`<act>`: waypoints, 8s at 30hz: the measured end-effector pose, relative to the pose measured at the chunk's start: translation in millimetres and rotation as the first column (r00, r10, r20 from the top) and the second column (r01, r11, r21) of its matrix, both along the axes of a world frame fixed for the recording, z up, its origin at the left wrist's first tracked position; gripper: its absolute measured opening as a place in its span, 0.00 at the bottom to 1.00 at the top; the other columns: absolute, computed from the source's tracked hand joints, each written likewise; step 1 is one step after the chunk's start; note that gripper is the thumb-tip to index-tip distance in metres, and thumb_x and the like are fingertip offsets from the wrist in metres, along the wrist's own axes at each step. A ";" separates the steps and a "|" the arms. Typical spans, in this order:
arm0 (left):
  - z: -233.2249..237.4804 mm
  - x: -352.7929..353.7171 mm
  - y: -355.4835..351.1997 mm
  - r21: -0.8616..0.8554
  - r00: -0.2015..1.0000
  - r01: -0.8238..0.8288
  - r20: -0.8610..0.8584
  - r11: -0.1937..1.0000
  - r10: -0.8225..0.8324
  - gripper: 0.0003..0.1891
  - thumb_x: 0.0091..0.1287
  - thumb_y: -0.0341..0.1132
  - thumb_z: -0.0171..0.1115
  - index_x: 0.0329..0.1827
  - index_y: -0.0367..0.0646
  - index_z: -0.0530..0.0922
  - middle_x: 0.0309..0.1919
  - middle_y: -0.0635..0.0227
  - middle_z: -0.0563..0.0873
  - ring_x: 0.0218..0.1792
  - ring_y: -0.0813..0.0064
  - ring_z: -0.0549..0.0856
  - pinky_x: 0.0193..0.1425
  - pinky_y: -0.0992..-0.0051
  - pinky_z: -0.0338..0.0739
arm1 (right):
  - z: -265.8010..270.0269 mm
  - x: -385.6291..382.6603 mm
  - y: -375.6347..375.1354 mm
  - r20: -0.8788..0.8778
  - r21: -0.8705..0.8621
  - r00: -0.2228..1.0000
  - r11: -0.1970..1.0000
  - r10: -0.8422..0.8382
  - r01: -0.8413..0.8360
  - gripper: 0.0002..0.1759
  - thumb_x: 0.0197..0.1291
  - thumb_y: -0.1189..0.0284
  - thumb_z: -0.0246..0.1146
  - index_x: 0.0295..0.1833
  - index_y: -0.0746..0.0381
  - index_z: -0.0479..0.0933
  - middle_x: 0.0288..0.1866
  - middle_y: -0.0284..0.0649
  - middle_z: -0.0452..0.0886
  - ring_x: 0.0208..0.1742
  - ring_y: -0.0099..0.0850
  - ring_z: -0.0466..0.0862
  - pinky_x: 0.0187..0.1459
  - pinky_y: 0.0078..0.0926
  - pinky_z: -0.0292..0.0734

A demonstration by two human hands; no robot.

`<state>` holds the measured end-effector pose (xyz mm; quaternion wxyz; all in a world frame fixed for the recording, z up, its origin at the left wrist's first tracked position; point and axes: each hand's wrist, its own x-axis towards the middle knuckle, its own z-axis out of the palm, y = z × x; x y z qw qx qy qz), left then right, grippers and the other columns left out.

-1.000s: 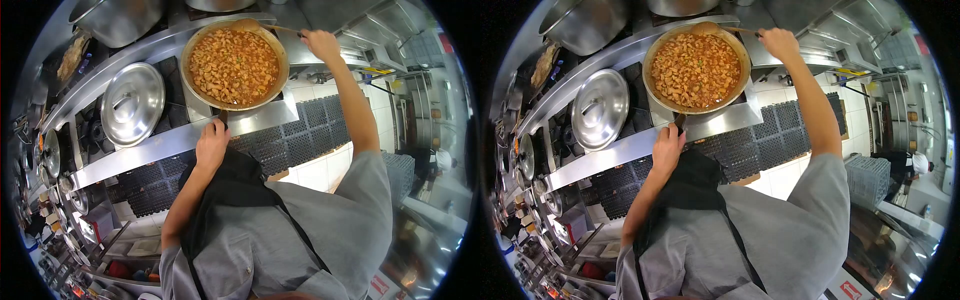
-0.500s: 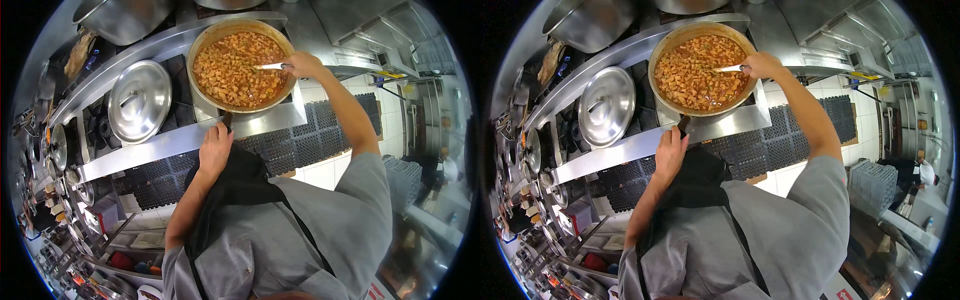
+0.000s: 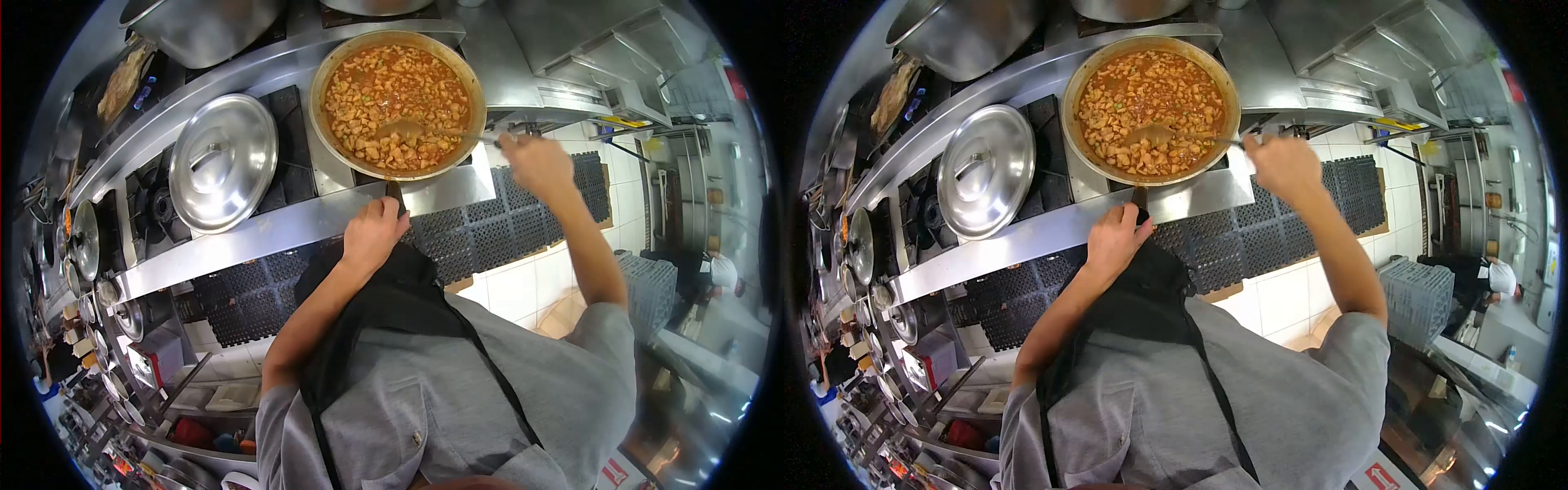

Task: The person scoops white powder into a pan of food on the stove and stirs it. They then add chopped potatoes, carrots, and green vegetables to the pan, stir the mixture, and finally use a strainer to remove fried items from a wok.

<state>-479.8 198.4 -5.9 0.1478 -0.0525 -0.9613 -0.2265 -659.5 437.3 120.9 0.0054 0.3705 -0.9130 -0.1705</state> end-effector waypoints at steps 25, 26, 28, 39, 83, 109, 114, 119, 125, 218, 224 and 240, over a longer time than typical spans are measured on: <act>1.7 1.9 2.6 -0.029 0.999 -0.003 -0.054 1.000 0.001 0.20 0.64 0.43 0.66 0.44 0.36 0.71 0.29 0.57 0.78 0.28 0.59 0.84 0.26 0.66 0.81 | -95.5 -35.9 -12.6 0.137 -0.145 0.924 0.915 -0.357 0.375 0.11 0.58 0.71 0.56 0.38 0.68 0.80 0.35 0.55 0.85 0.37 0.48 0.87 0.38 0.44 0.83; 2.5 3.2 3.3 -0.027 0.999 -0.012 -0.047 1.000 0.011 0.19 0.64 0.42 0.66 0.44 0.36 0.72 0.29 0.57 0.78 0.28 0.59 0.83 0.26 0.66 0.80 | -95.5 -29.5 -13.9 0.271 -0.098 0.891 0.911 -0.363 0.401 0.14 0.58 0.68 0.59 0.42 0.68 0.80 0.38 0.56 0.84 0.40 0.50 0.86 0.43 0.45 0.82; 4.0 2.0 5.5 -0.021 0.999 -0.020 -0.047 1.000 0.019 0.17 0.63 0.41 0.67 0.43 0.36 0.73 0.30 0.57 0.78 0.29 0.59 0.83 0.27 0.66 0.79 | -98.4 -19.4 -16.4 0.385 -0.112 0.840 0.884 -0.382 0.454 0.15 0.58 0.66 0.60 0.43 0.67 0.80 0.38 0.55 0.84 0.42 0.50 0.86 0.45 0.46 0.81; 10.0 5.6 7.9 -0.090 0.998 -0.065 -0.012 0.994 0.064 0.20 0.63 0.43 0.66 0.45 0.35 0.73 0.31 0.58 0.79 0.30 0.62 0.85 0.27 0.69 0.82 | -11.3 0.8 -1.3 0.430 -0.137 0.842 0.899 -0.325 0.417 0.15 0.60 0.62 0.63 0.47 0.60 0.83 0.38 0.51 0.84 0.45 0.49 0.84 0.47 0.47 0.77; 13.7 3.6 7.0 -0.046 0.998 -0.043 -0.038 0.998 0.041 0.17 0.58 0.40 0.69 0.41 0.36 0.76 0.33 0.59 0.79 0.33 0.61 0.83 0.30 0.68 0.82 | -57.4 -42.9 -11.2 0.341 0.056 0.892 0.954 -0.295 0.294 0.17 0.63 0.59 0.59 0.42 0.62 0.83 0.42 0.52 0.84 0.46 0.48 0.85 0.46 0.48 0.80; 6.8 4.2 4.8 -0.123 0.993 -0.050 -0.112 0.991 0.036 0.20 0.58 0.43 0.68 0.43 0.36 0.75 0.32 0.61 0.78 0.32 0.63 0.84 0.27 0.69 0.81 | -40.7 -39.9 -20.7 0.304 0.026 0.929 0.976 -0.212 0.214 0.12 0.60 0.68 0.59 0.42 0.64 0.83 0.42 0.50 0.85 0.42 0.47 0.87 0.43 0.47 0.82; 8.6 6.9 14.1 -0.077 0.998 -0.033 -0.065 0.997 0.028 0.15 0.56 0.39 0.69 0.39 0.39 0.76 0.34 0.60 0.79 0.31 0.61 0.83 0.30 0.66 0.80 | -83.3 -43.0 -39.9 0.269 -0.053 0.940 0.971 -0.211 0.233 0.11 0.57 0.70 0.59 0.40 0.64 0.82 0.41 0.52 0.85 0.40 0.49 0.86 0.41 0.47 0.81; 8.9 7.8 5.4 -0.168 0.996 -0.046 -0.086 0.985 0.032 0.10 0.55 0.37 0.60 0.33 0.38 0.78 0.29 0.61 0.78 0.30 0.63 0.83 0.28 0.68 0.80 | -68.6 -36.5 -27.9 0.330 -0.122 0.942 0.987 -0.058 0.104 0.17 0.59 0.63 0.60 0.52 0.57 0.80 0.44 0.53 0.83 0.41 0.52 0.84 0.42 0.48 0.80; 6.0 9.6 6.3 -0.124 0.992 -0.091 -0.093 0.988 0.080 0.15 0.54 0.34 0.61 0.39 0.30 0.76 0.31 0.55 0.80 0.32 0.61 0.84 0.31 0.69 0.80 | -54.7 -52.0 -45.1 0.082 0.000 0.987 0.991 -0.135 0.135 0.15 0.60 0.62 0.62 0.38 0.64 0.83 0.37 0.52 0.84 0.41 0.49 0.85 0.43 0.45 0.81; -93.5 529.1 -1251.1 0.719 0.332 -0.637 0.582 -0.279 0.742 0.05 0.57 0.25 0.61 0.33 0.33 0.75 0.31 0.61 0.80 0.31 0.69 0.82 0.28 0.73 0.85 | -40.1 510.8 -917.3 0.651 -0.459 0.725 0.877 0.224 0.141 0.07 0.62 0.76 0.60 0.44 0.65 0.80 0.35 0.49 0.80 0.36 0.48 0.81 0.40 0.38 0.75; -78.1 535.7 -1238.5 0.849 0.279 -0.448 0.430 -0.280 0.859 0.07 0.60 0.24 0.60 0.37 0.27 0.75 0.34 0.54 0.83 0.33 0.66 0.84 0.32 0.73 0.83 | -40.6 504.0 -907.4 0.623 -0.487 0.752 0.859 0.215 0.158 0.06 0.62 0.77 0.60 0.43 0.66 0.80 0.35 0.49 0.80 0.37 0.49 0.81 0.40 0.39 0.76; 91.8 411.4 -870.5 0.967 0.811 -0.253 0.190 0.038 0.553 0.02 0.61 0.23 0.61 0.32 0.36 0.77 0.28 0.66 0.83 0.26 0.79 0.81 0.33 0.79 0.79 | 43.6 451.5 -908.8 -0.060 -0.924 0.815 0.278 0.576 -0.265 0.08 0.52 0.75 0.66 0.39 0.61 0.80 0.35 0.39 0.78 0.39 0.39 0.80 0.37 0.36 0.79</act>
